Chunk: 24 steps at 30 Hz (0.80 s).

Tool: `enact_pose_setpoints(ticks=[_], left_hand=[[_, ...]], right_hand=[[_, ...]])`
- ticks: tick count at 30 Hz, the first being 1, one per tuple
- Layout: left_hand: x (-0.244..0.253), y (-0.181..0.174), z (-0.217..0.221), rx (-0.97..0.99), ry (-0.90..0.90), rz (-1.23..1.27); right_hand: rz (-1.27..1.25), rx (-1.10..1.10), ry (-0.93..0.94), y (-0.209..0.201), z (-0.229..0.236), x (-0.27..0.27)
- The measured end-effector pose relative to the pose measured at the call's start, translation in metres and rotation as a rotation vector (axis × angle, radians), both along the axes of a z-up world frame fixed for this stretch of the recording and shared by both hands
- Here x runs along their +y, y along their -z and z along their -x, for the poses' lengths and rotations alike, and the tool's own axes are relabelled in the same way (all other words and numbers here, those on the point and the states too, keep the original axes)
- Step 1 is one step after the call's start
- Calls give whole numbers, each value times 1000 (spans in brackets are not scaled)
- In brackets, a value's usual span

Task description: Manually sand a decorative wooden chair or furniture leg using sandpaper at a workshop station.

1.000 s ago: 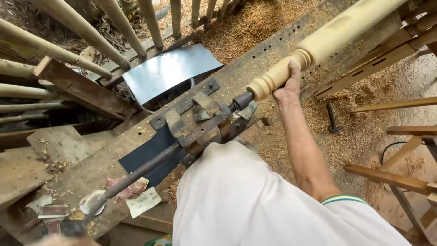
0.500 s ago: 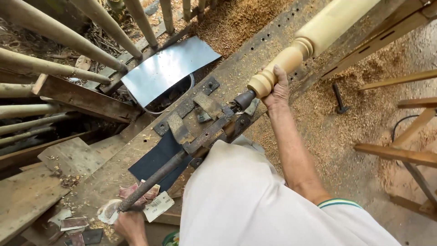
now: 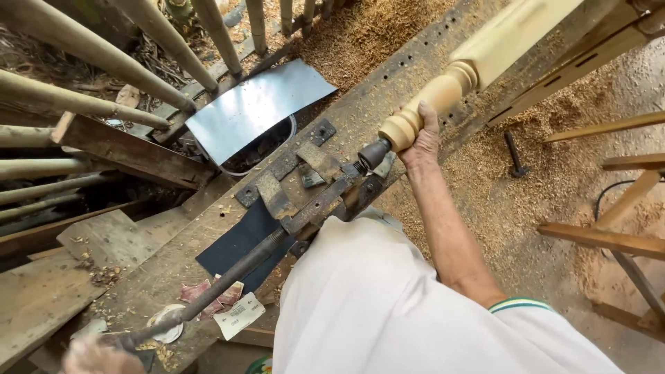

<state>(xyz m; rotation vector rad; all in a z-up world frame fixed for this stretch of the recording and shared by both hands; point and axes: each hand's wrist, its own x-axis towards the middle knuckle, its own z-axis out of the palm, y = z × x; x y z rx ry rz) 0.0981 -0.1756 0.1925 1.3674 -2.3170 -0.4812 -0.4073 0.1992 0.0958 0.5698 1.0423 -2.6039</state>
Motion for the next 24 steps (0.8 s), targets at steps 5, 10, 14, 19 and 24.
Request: enact_pose_setpoints(ticks=[5,10,14,19,24], left_hand=[[-39,154,15,190,42,103],[47,179,0,337,-174,-836],[50,209,-89,1011,-830,-1369],[-53,186,-138,913,-630,-1208],[-135,159,-98,814,-435,-1037]], right_hand=[[30,9,-1,-1,-2,4],[-56,-60,-4,3,-3,7],[-56,-61,2,3,-4,4],[22,32,-3,7,-7,5],[56,42,-4,5,-13,0]])
